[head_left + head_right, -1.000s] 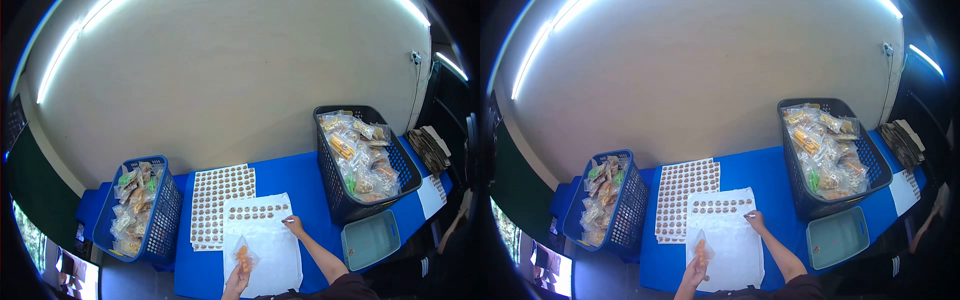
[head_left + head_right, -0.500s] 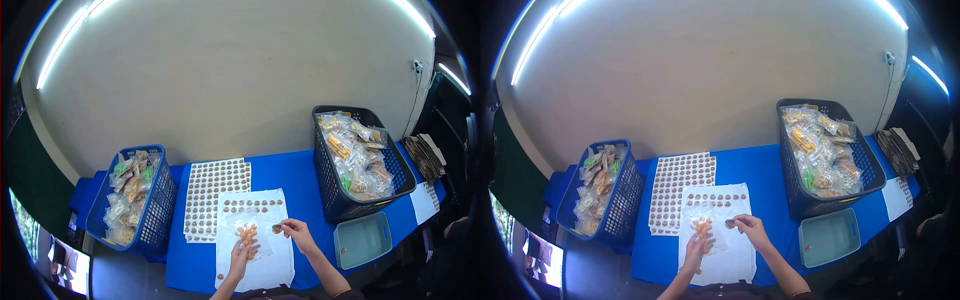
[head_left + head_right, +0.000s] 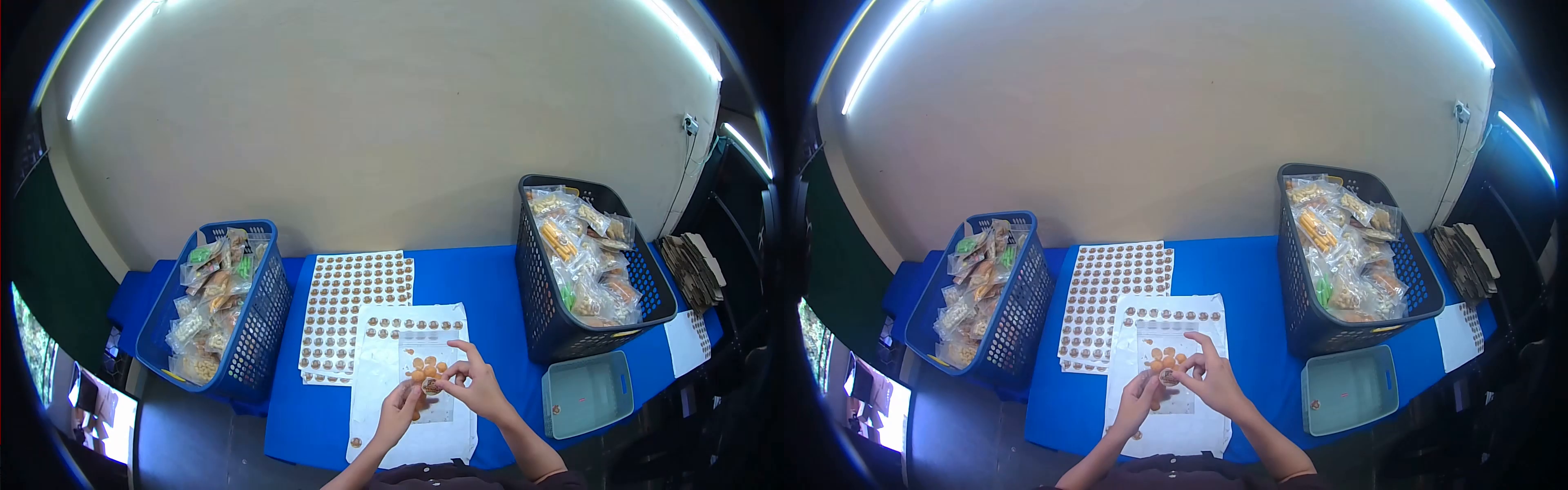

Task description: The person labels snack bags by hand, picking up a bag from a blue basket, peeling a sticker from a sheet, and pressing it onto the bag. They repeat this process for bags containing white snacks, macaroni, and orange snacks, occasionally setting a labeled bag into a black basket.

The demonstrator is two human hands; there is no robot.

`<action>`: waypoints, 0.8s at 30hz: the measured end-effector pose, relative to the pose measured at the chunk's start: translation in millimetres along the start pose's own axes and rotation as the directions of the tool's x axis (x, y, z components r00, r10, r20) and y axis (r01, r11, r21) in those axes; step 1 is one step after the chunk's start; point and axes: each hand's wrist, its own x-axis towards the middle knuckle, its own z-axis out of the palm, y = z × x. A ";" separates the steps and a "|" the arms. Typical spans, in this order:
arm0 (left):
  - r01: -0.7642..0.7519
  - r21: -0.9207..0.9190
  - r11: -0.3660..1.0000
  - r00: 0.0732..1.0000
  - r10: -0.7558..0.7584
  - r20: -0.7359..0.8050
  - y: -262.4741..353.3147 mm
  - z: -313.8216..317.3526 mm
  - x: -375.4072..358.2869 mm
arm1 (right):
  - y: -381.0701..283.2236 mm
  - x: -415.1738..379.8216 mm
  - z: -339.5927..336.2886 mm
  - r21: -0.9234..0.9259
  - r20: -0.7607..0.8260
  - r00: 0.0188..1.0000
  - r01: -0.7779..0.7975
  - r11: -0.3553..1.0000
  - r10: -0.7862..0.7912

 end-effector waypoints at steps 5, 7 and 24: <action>-0.040 0.012 0.999 0.999 0.040 -0.004 -9.6 -5.1 -2.1 | -0.9 0.0 2.8 -0.013 0.041 0.999 -0.021 1.000 0.022; -0.046 0.018 0.999 0.999 0.046 -0.002 -10.7 -7.0 -3.4 | -0.9 -0.3 3.2 0.030 0.071 0.997 -0.021 0.999 0.019; 0.060 -0.002 0.998 0.998 -0.060 0.017 -2.0 -14.7 -16.3 | 8.8 -3.8 6.5 0.181 0.199 0.980 -0.041 0.983 0.005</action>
